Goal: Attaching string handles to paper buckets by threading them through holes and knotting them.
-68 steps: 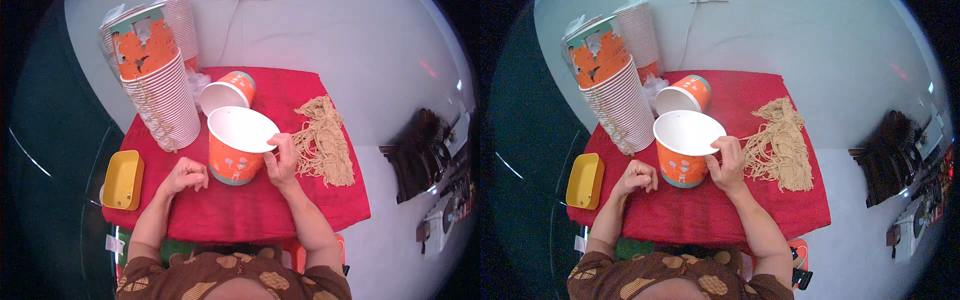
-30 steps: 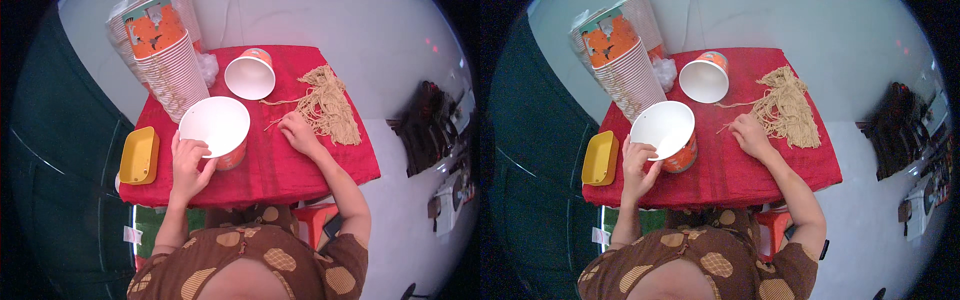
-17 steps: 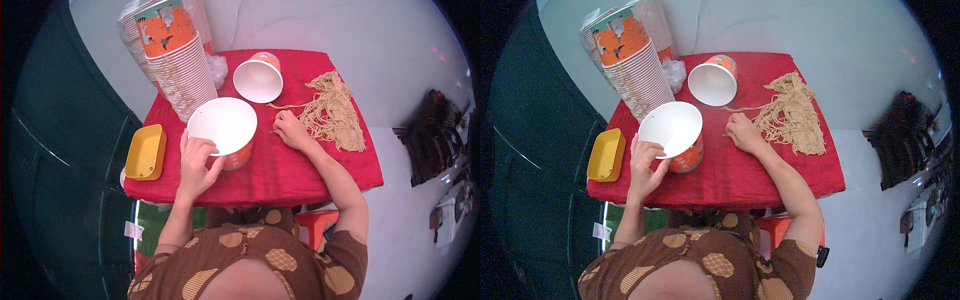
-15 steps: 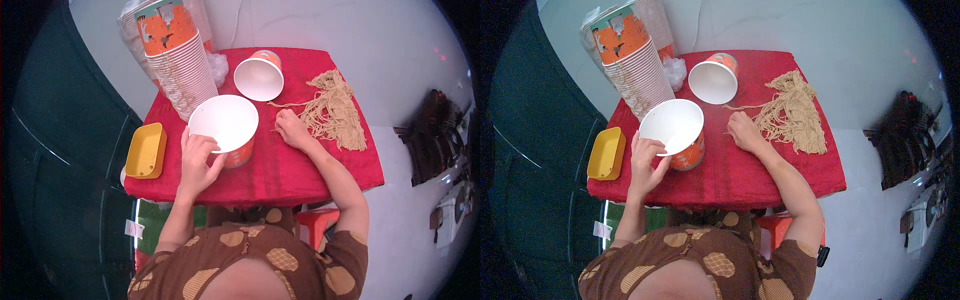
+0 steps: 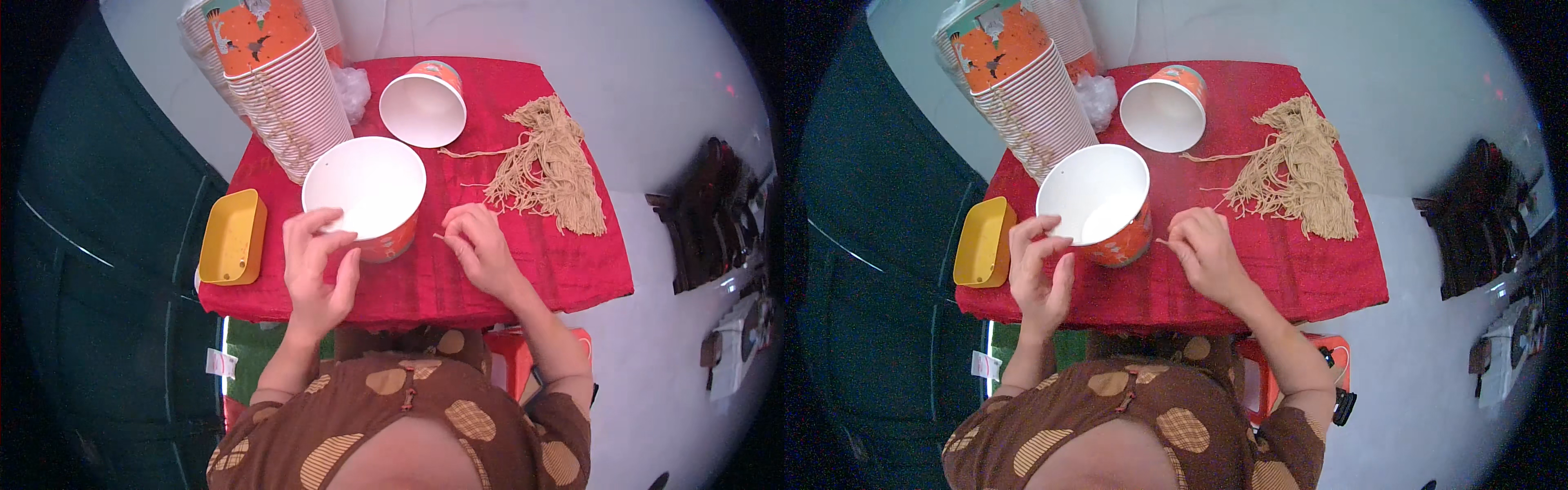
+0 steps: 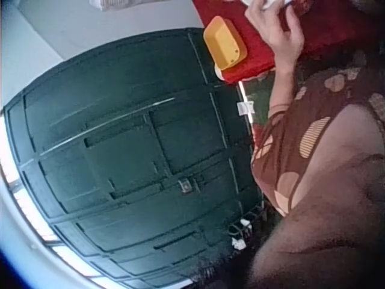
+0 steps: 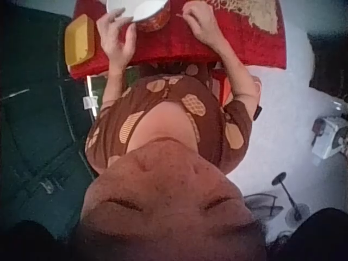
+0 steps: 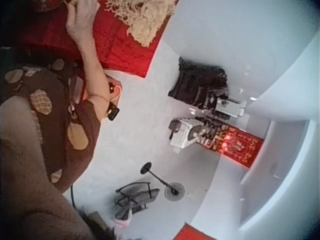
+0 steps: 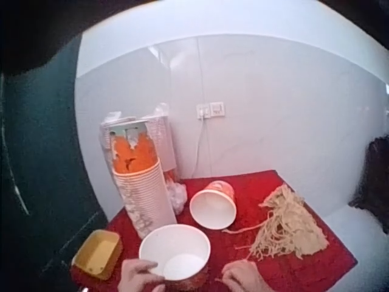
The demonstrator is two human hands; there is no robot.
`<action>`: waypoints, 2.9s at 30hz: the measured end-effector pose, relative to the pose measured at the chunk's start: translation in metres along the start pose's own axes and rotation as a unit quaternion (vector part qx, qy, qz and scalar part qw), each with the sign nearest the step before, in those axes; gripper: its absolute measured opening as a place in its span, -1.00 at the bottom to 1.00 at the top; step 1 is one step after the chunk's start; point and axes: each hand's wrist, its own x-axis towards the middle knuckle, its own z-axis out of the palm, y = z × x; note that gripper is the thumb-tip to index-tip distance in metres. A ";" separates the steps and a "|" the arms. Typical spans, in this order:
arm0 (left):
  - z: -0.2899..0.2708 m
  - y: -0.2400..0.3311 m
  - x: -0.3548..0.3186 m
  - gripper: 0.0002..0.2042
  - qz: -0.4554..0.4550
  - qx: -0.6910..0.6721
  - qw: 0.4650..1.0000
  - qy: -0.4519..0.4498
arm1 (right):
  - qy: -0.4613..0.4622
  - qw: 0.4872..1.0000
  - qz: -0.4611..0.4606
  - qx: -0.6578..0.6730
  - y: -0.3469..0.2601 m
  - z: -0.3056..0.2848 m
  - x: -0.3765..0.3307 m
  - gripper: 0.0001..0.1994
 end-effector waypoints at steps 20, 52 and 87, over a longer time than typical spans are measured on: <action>0.028 0.025 -0.010 -0.91 -0.138 -0.149 0.952 -0.230 | 0.001 0.961 0.139 0.239 -0.059 0.019 -0.025 -0.89; -0.020 0.004 0.000 -0.95 -0.289 -0.269 0.917 -0.056 | 0.137 0.935 0.227 0.236 -0.043 0.039 0.002 -0.86; 0.037 -0.032 0.077 -0.79 -0.088 -0.057 0.880 -0.463 | 0.105 0.955 0.217 0.170 -0.034 0.041 0.026 -0.90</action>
